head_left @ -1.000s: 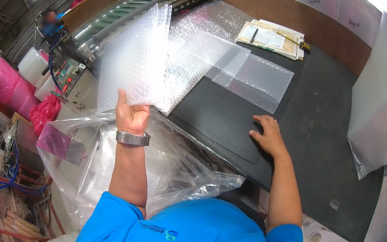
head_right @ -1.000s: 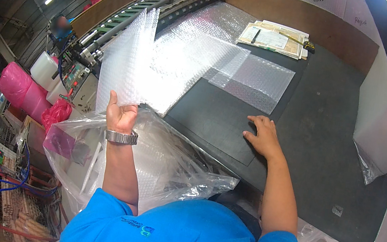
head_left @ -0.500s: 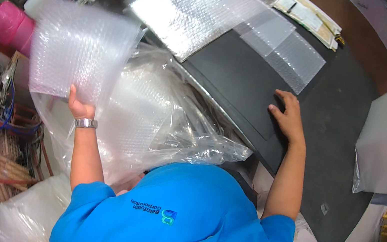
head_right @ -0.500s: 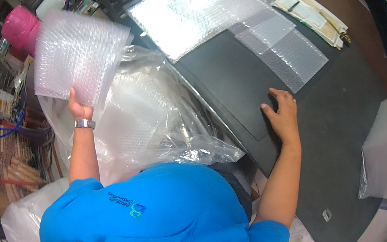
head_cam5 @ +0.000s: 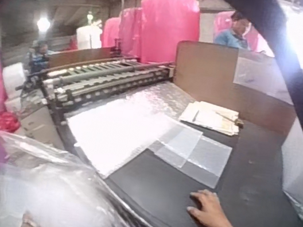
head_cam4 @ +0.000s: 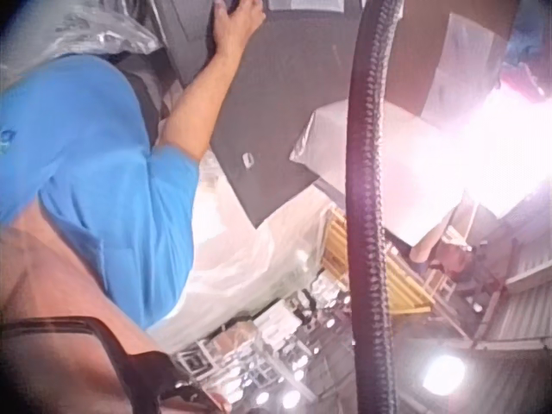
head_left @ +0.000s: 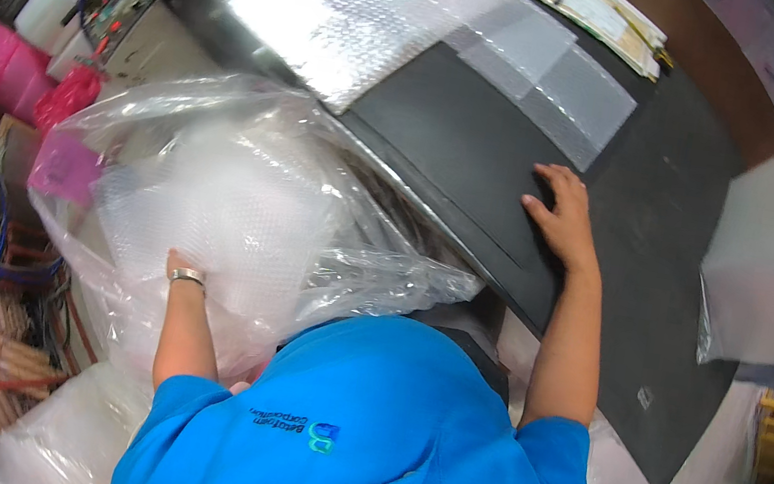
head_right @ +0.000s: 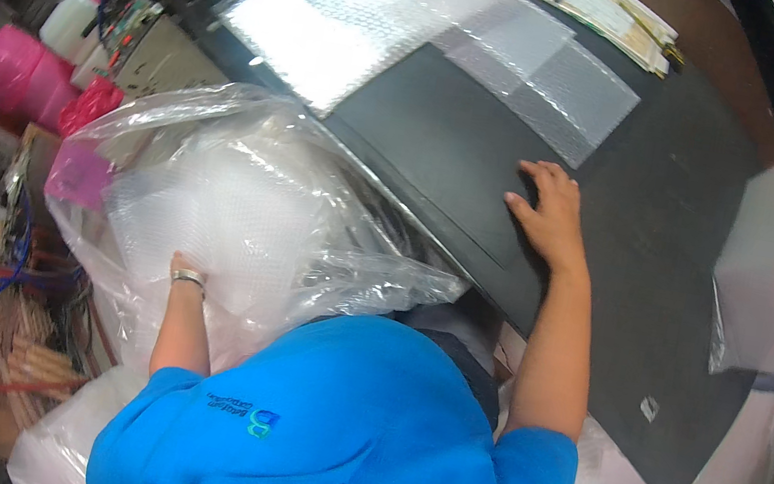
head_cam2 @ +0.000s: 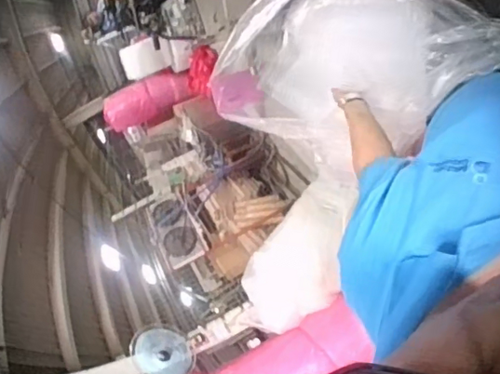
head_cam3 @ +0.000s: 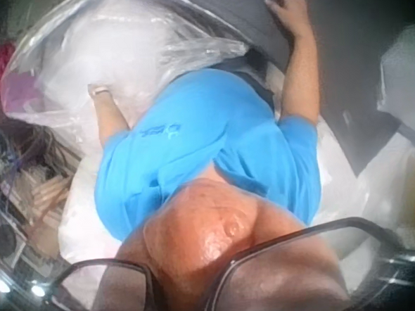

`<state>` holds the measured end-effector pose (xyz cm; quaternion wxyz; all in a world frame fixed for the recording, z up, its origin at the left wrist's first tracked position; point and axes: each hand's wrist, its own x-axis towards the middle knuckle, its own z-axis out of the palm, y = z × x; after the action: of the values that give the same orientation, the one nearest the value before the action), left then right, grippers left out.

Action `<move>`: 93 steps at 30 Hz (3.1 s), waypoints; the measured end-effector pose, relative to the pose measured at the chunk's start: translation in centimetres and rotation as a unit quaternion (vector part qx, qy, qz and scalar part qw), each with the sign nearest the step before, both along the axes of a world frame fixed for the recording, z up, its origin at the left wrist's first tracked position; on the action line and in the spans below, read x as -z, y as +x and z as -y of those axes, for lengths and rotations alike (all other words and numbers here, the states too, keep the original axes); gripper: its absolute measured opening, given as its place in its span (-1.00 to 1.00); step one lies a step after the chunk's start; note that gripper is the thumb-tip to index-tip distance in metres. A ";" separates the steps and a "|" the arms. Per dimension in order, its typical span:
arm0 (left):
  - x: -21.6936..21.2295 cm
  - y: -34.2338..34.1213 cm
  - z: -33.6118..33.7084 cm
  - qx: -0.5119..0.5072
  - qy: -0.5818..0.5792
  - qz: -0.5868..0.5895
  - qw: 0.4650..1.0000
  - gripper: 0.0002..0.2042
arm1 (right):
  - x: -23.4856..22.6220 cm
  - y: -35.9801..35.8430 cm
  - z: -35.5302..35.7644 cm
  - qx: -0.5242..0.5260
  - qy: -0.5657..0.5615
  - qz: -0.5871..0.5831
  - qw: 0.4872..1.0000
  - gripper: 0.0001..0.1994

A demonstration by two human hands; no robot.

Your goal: The person stacks sheets of bubble wrap on a black table. They repeatedly pick up sheets, align them, and place them into a growing pile. Another person is visible in the background handling similar materials.

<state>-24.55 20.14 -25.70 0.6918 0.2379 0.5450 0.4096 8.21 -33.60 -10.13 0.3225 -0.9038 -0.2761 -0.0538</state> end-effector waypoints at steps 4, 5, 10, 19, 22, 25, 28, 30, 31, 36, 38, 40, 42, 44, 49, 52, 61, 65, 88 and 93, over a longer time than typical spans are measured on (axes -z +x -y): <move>-3.6 6.1 2.4 0.029 -0.061 -0.056 0.996 -0.46 | -0.1 -0.1 0.1 0.006 -0.018 -0.005 1.000 -0.54; -5.1 7.0 3.3 0.008 -0.073 -0.124 0.990 -0.47 | -0.2 -0.1 -0.1 0.005 -0.016 -0.010 1.000 -0.54; -4.6 7.1 3.1 0.001 -0.110 0.007 0.994 -0.58 | 0.0 0.0 -0.3 0.026 0.004 -0.018 0.999 -0.54; -7.1 7.5 4.2 -0.029 -0.109 0.031 0.993 -0.64 | -0.1 -0.1 -0.3 0.039 -0.010 -0.023 0.999 -0.56; -7.6 7.3 4.9 0.034 -0.015 0.123 0.992 -0.63 | -0.4 -0.2 -0.4 0.044 0.034 -0.036 0.998 -0.55; -9.1 7.8 7.1 0.102 0.087 0.183 0.974 -0.64 | -1.1 -0.6 -1.1 0.042 0.162 -0.053 0.985 -0.47; -11.2 8.0 11.3 0.208 0.191 0.206 0.937 -0.62 | -3.8 -3.5 -3.4 -0.043 0.273 -0.113 0.954 -0.21; -14.2 7.8 13.6 0.290 0.218 0.244 0.899 -0.57 | -5.2 -5.9 -4.8 -0.127 0.281 -0.159 0.938 0.04; -14.8 7.9 14.2 0.331 0.229 0.263 0.877 -0.54 | -5.6 -6.8 -5.3 -0.157 0.268 -0.162 0.937 0.14; -17.0 8.8 14.8 0.537 0.392 0.225 0.712 -0.33 | -7.0 -8.6 -4.4 -0.196 0.302 -0.176 0.916 0.29; -14.6 10.5 14.7 0.481 0.615 0.196 0.594 -0.32 | -7.3 -9.5 -3.1 -0.173 0.355 -0.166 0.903 0.26; -12.6 12.4 15.4 0.508 0.587 0.202 0.597 -0.26 | -9.2 -10.2 -1.8 -0.096 0.395 -0.267 0.874 0.04; -14.1 14.3 19.1 0.577 0.457 0.196 0.647 -0.20 | -9.0 -10.6 0.0 -0.034 0.458 -0.291 0.839 -0.20; -17.3 15.6 24.2 0.669 0.271 0.161 0.673 -0.06 | -6.7 -10.7 2.6 -0.017 0.534 -0.243 0.810 -0.46; -17.1 18.5 30.2 0.775 0.251 0.269 0.513 -0.03 | -9.1 -21.8 19.5 0.135 0.544 -0.058 0.826 -0.54; -16.1 20.3 29.9 0.770 0.313 0.263 0.490 -0.34 | -6.6 -34.1 30.1 0.406 0.491 0.031 0.770 -0.34; -13.5 23.2 27.2 0.674 0.409 0.157 0.595 -0.58 | 17.4 -67.9 36.7 0.780 -0.250 -0.453 0.352 -0.62; -15.3 26.0 26.8 0.597 0.538 0.083 0.589 -0.61 | 5.2 -47.5 35.0 0.812 -0.225 -0.087 0.532 -0.53; -12.9 28.3 26.9 0.453 0.757 -0.078 0.464 -0.84 | -0.6 7.6 -9.9 0.126 -0.152 0.022 0.980 -0.38; -13.8 27.9 27.6 0.378 0.821 -0.160 0.398 -0.58 | -1.1 0.7 -8.2 0.065 -0.172 0.035 0.982 -0.41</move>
<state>3.35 -7.46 -11.88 0.1475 0.9338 -0.0987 0.3108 8.91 -25.39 -9.04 0.1479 -0.9594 -0.2331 -0.0583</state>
